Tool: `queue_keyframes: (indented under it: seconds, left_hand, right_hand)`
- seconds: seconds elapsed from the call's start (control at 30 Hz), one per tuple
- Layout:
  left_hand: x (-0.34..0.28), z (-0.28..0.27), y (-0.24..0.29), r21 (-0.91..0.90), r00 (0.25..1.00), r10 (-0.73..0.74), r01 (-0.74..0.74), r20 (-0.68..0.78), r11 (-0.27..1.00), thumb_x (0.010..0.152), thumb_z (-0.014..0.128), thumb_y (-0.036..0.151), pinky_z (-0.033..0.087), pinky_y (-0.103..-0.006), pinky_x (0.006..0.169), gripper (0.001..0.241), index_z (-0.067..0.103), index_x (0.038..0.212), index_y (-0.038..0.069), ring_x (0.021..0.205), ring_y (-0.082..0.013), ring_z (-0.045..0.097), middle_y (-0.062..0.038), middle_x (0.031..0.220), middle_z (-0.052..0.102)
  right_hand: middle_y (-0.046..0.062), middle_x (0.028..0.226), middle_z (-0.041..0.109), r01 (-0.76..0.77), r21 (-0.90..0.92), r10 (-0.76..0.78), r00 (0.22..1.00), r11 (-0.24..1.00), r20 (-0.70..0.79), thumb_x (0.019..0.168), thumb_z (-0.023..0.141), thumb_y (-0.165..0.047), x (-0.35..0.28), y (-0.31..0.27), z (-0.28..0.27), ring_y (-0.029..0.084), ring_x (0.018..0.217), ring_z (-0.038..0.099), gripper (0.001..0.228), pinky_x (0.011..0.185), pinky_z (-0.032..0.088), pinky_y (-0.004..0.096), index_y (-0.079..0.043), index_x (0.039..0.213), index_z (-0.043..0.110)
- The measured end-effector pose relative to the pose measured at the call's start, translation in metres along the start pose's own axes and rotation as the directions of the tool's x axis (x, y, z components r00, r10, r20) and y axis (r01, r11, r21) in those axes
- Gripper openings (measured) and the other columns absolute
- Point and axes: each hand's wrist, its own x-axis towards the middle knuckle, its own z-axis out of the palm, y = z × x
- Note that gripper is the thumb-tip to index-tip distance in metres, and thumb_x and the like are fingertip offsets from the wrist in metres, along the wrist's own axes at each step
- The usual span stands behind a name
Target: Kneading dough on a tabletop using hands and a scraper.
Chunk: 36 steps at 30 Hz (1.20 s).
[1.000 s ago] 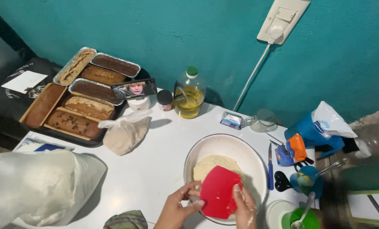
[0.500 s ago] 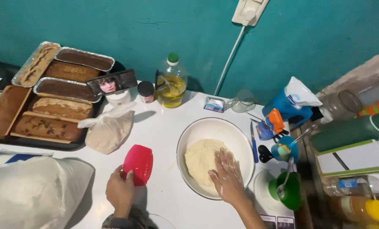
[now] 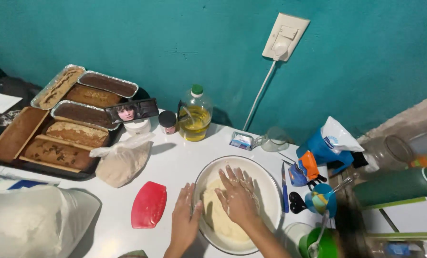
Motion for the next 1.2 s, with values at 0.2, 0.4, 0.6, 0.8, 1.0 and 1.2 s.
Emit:
queue_keyframes:
  seconds: [0.2,0.4,0.6,0.8,1.0,1.2]
  left_hand:
    - [0.003,0.025,0.018,-0.205,0.982,-0.173,0.184,0.070,0.961,0.097,0.053,0.023,0.042,-0.0394,0.107,0.064,0.032,0.157,0.010,0.137,-0.0369,0.050,-0.019,0.158,0.042]
    - [0.020,0.036,-0.001,-0.420,0.883,-0.458,0.455,0.100,0.785,0.089,0.052,-0.001,0.047,-0.0317,0.104,0.063,0.049,0.150,0.015,0.124,-0.0236,0.065,-0.013,0.139,0.067]
    - [0.028,0.035,-0.004,-0.575,0.854,-0.476,0.503,0.212,0.646,0.088,0.053,-0.003,0.051,-0.0295,0.098,0.054,0.065,0.138,0.010,0.111,-0.0167,0.067,-0.012,0.128,0.073]
    - [0.035,0.033,-0.006,-0.376,0.819,-0.536,0.571,0.204,0.730,0.098,0.056,0.011,0.053,-0.0306,0.092,0.041,0.065,0.137,0.012,0.103,-0.0176,0.069,-0.012,0.118,0.077]
    - [0.037,0.034,0.009,-0.380,0.823,-0.536,0.565,0.191,0.732,0.098,0.055,0.010,0.050,-0.0313,0.098,0.042,0.065,0.138,0.012,0.109,-0.0158,0.068,-0.010,0.123,0.075]
    - [0.036,0.034,0.002,-0.488,0.734,-0.613,0.665,0.291,0.565,0.101,0.051,0.012,0.052,-0.0347,0.096,0.043,0.061,0.143,0.010,0.109,-0.0199,0.066,-0.013,0.126,0.072]
  right_hand:
    - [0.018,0.169,0.011,0.169,-0.135,-0.209,0.896,0.976,-0.391,0.086,0.068,-0.029,0.014,-0.012,0.052,0.043,0.154,0.009,0.092,0.115,0.006,0.069,-0.004,0.161,0.021]
    - [0.005,0.171,0.011,0.223,0.151,-0.224,0.975,0.963,-0.013,0.092,0.063,-0.031,-0.011,-0.006,0.022,0.033,0.158,0.007,0.076,0.123,0.003,0.064,-0.024,0.159,0.028]
    - [0.017,0.165,0.024,0.320,0.139,-0.148,0.725,0.937,-0.673,0.097,0.059,-0.033,-0.018,-0.018,0.053,0.045,0.150,0.017,0.066,0.115,0.003,0.066,-0.005,0.155,0.044]
    - [0.014,0.161,0.038,0.356,-0.046,-0.356,0.900,0.933,-0.250,0.104,0.052,-0.028,-0.024,-0.024,0.053,0.036,0.159,0.015,0.039,0.121,-0.006,0.068,-0.004,0.131,0.063]
    - [0.010,0.155,0.047,0.386,-0.020,-0.315,0.720,0.922,-0.618,0.093,0.058,-0.038,-0.019,0.004,0.096,0.031,0.152,0.020,0.052,0.118,-0.004,0.067,-0.011,0.138,0.062]
    - [0.009,0.169,0.022,0.413,0.282,-0.401,0.910,0.866,-0.102,0.103,0.052,-0.045,-0.007,0.026,0.057,0.034,0.156,0.010,0.055,0.117,-0.005,0.060,-0.010,0.146,0.048]
